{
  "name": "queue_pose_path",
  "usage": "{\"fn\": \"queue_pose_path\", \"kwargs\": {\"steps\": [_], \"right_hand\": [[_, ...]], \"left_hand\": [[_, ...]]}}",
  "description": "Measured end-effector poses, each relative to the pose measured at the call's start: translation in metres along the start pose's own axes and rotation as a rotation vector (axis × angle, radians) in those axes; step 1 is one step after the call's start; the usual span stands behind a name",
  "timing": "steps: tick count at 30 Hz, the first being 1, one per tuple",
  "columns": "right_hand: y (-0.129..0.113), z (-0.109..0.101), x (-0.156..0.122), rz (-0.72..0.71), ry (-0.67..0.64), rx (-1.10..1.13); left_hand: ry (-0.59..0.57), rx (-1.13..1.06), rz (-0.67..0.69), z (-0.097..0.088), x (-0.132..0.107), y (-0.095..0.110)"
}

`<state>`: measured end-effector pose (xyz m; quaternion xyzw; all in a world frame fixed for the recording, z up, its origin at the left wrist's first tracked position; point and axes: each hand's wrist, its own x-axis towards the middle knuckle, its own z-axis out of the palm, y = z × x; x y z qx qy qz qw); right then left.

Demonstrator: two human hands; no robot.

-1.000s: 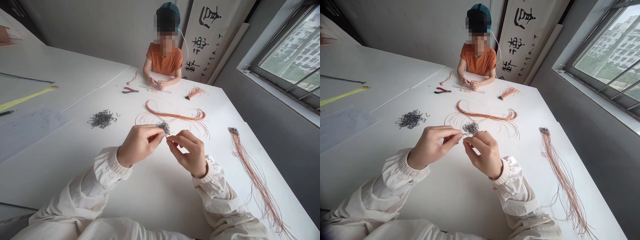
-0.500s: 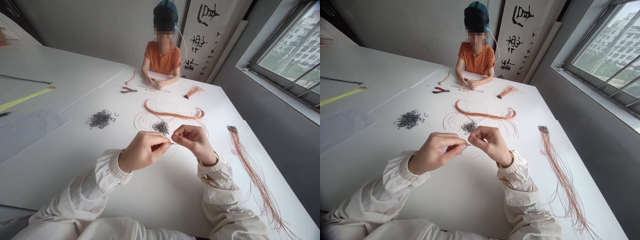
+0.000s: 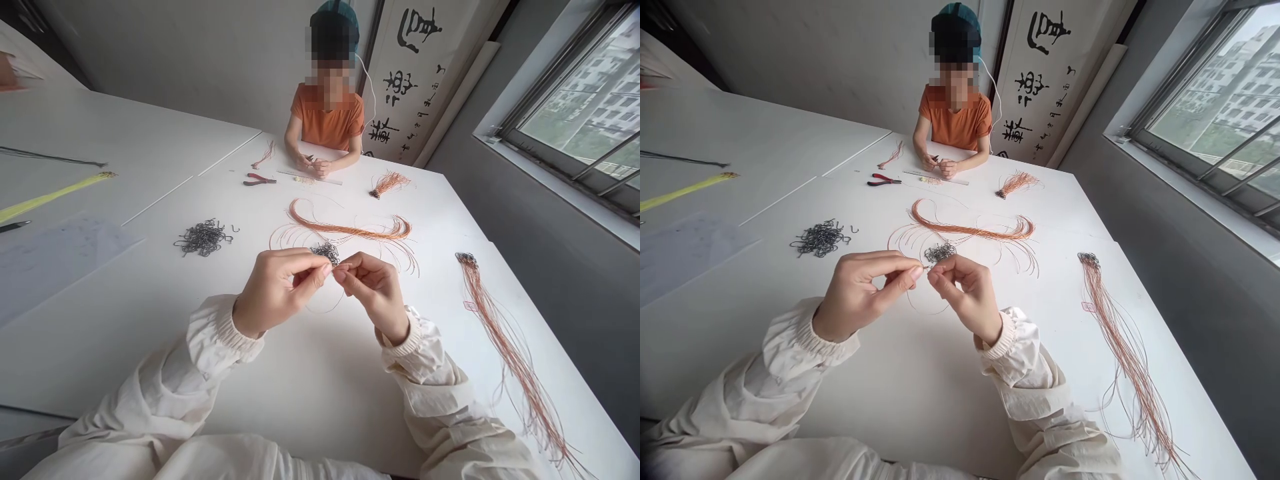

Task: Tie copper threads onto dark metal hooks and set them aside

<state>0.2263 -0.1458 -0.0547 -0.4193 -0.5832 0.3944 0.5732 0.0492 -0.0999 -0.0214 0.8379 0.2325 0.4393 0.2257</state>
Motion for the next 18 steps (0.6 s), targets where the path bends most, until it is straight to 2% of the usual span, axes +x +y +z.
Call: {"fn": "queue_pose_path", "kwargs": {"steps": [5, 7, 9, 13, 18], "right_hand": [[-0.005, 0.005, -0.010, -0.392, 0.116, -0.549], [-0.007, 0.004, -0.011, -0.516, 0.117, -0.671], [-0.011, 0.001, -0.011, -0.582, 0.098, -0.717], [-0.021, -0.004, -0.009, -0.535, 0.056, -0.641], [-0.028, -0.011, 0.000, -0.215, -0.012, -0.386]], "left_hand": [[0.042, 0.110, 0.044, 0.001, 0.002, -0.003], [0.030, 0.137, 0.077, 0.002, 0.002, -0.005], [0.010, 0.150, 0.110, 0.003, 0.001, -0.007], [-0.032, 0.135, 0.149, 0.006, -0.002, -0.007], [-0.106, 0.047, 0.170, 0.010, -0.005, -0.004]]}}
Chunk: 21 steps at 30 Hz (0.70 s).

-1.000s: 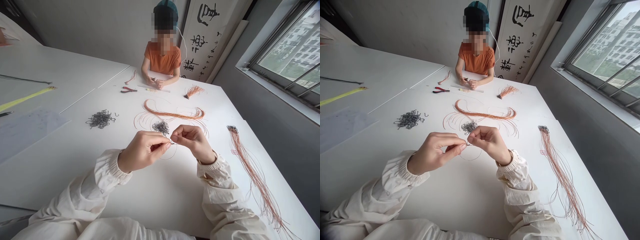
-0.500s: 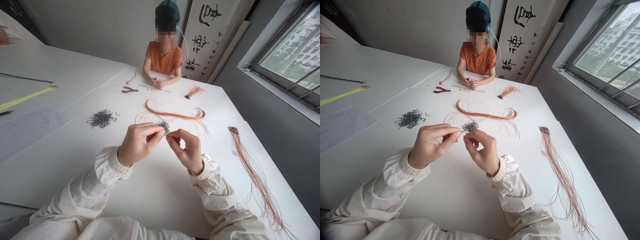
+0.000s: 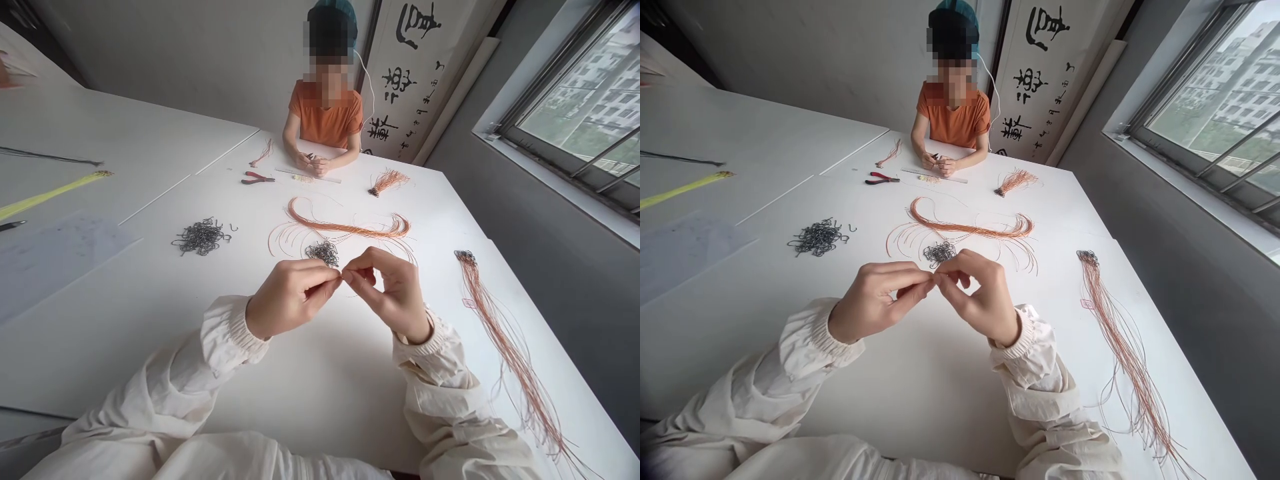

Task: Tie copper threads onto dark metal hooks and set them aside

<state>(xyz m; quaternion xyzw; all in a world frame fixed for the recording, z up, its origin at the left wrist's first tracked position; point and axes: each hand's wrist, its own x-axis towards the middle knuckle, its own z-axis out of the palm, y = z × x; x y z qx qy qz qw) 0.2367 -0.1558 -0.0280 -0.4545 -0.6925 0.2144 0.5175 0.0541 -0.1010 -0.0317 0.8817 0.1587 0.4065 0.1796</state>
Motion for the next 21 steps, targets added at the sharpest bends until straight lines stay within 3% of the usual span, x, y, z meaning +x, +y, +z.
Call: {"fn": "queue_pose_path", "kwargs": {"steps": [4, 9, 16, 21], "right_hand": [[0.013, -0.005, 0.008, 0.237, -0.154, 0.331], [0.026, -0.003, 0.011, 0.337, -0.211, 0.549], [0.022, 0.009, 0.004, 0.396, -0.175, 0.681], [0.013, 0.023, -0.003, 0.349, -0.013, 0.684]], "left_hand": [[-0.007, -0.056, -0.021, 0.001, -0.002, 0.002], [0.048, -0.086, -0.043, 0.000, -0.003, 0.002], [0.151, -0.061, -0.101, -0.003, 0.001, 0.003], [0.204, 0.000, -0.117, -0.001, 0.001, 0.000]]}}
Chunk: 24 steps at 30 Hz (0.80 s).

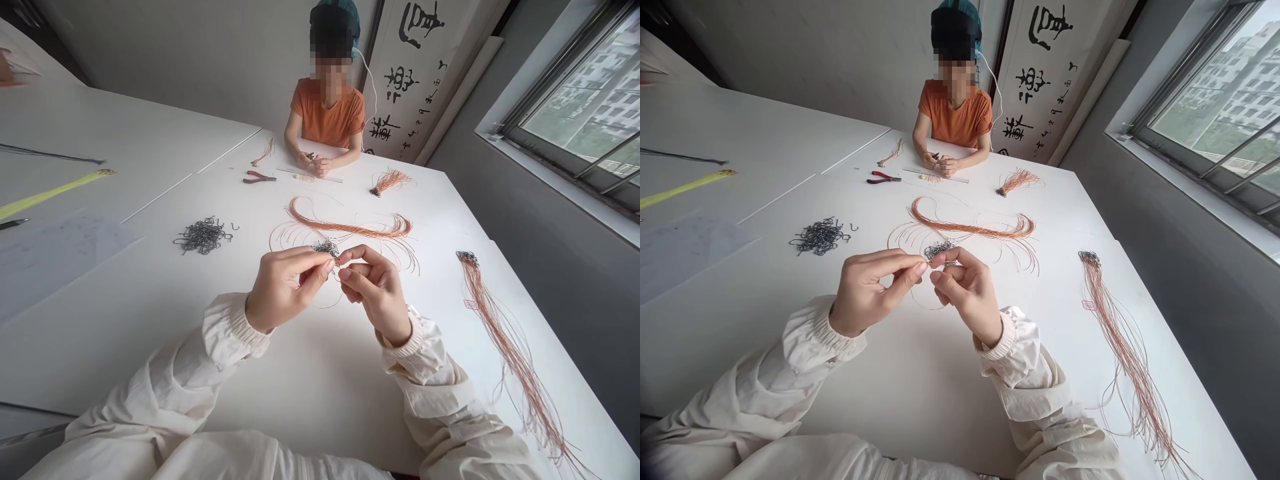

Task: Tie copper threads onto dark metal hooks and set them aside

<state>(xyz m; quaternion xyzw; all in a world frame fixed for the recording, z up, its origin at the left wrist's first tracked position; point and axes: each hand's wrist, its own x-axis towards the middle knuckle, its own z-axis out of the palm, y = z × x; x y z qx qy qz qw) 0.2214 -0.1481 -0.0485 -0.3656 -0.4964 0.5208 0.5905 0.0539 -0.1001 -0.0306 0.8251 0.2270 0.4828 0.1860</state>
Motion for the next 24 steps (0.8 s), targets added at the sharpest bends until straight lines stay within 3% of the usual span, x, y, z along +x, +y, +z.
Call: {"fn": "queue_pose_path", "kwargs": {"steps": [6, 9, 15, 19, 24], "right_hand": [[0.002, 0.008, -0.001, -0.088, 0.126, -0.113], [0.000, 0.005, -0.002, -0.138, 0.144, -0.198], [-0.005, -0.007, -0.003, -0.171, 0.060, -0.255], [-0.010, -0.013, -0.003, -0.172, 0.003, -0.227], [-0.013, -0.015, -0.003, -0.165, -0.023, -0.238]], "left_hand": [[0.026, -0.006, 0.018, 0.003, -0.002, 0.000], [-0.029, -0.083, -0.063, 0.001, 0.000, 0.003], [-0.304, -0.517, -0.438, -0.012, 0.012, 0.010], [-0.379, -0.615, -0.499, -0.018, 0.017, 0.010], [-0.389, -0.577, -0.490, -0.017, 0.016, 0.010]]}}
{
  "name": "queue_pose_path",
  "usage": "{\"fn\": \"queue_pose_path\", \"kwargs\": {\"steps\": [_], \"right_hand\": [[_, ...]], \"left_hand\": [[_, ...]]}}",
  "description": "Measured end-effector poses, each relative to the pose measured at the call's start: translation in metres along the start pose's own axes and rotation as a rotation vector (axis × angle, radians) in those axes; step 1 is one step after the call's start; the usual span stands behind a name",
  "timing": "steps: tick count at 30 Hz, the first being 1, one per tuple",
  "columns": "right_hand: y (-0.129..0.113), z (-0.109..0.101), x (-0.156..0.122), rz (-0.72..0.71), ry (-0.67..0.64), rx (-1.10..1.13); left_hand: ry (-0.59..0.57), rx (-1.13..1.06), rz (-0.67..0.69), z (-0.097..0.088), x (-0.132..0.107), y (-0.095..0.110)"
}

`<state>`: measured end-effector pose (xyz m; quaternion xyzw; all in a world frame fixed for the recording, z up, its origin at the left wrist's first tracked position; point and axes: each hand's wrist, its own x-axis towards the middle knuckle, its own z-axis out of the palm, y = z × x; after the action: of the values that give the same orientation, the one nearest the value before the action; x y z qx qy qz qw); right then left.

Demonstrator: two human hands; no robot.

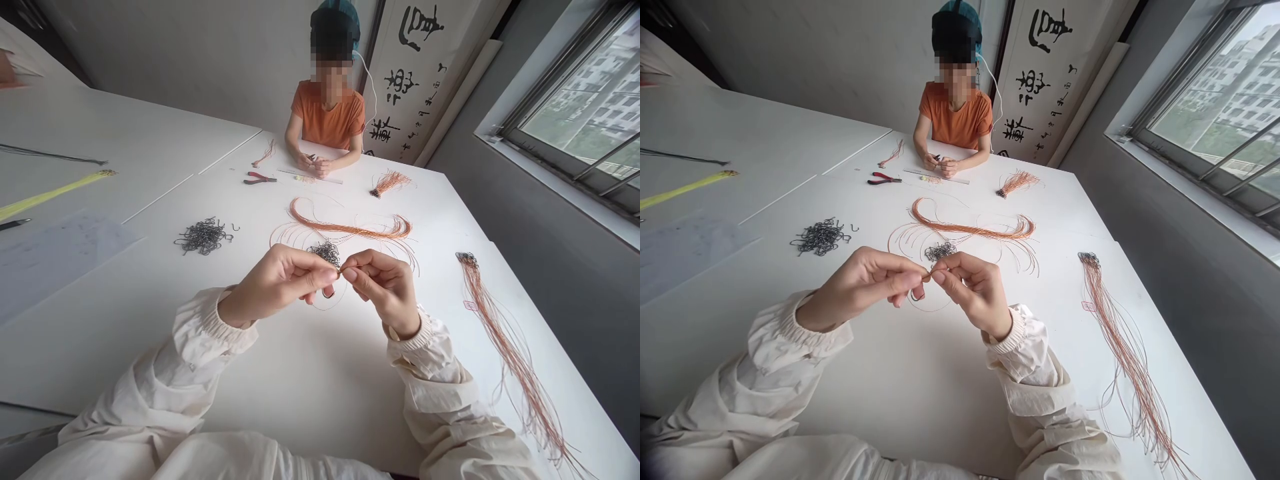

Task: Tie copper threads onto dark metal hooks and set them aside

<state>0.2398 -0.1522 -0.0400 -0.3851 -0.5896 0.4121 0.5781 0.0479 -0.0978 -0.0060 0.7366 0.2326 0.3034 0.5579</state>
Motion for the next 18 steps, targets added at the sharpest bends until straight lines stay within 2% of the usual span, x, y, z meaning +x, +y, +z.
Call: {"fn": "queue_pose_path", "kwargs": {"steps": [4, 9, 13, 15, 18], "right_hand": [[0.002, 0.001, 0.001, 0.010, -0.004, 0.011], [0.008, 0.006, 0.005, 0.043, 0.049, 0.046], [0.013, 0.010, 0.005, 0.054, 0.056, 0.051], [0.015, 0.013, 0.003, 0.005, 0.067, -0.035], [0.014, 0.015, 0.000, -0.119, 0.091, -0.286]], "left_hand": [[0.106, 0.117, 0.067, 0.006, -0.003, -0.001], [0.282, 0.353, 0.271, 0.010, -0.005, -0.003], [0.350, 0.460, 0.350, 0.008, -0.001, -0.009], [0.369, 0.514, 0.370, 0.007, 0.001, -0.013], [0.393, 0.589, 0.407, 0.004, 0.004, -0.019]]}}
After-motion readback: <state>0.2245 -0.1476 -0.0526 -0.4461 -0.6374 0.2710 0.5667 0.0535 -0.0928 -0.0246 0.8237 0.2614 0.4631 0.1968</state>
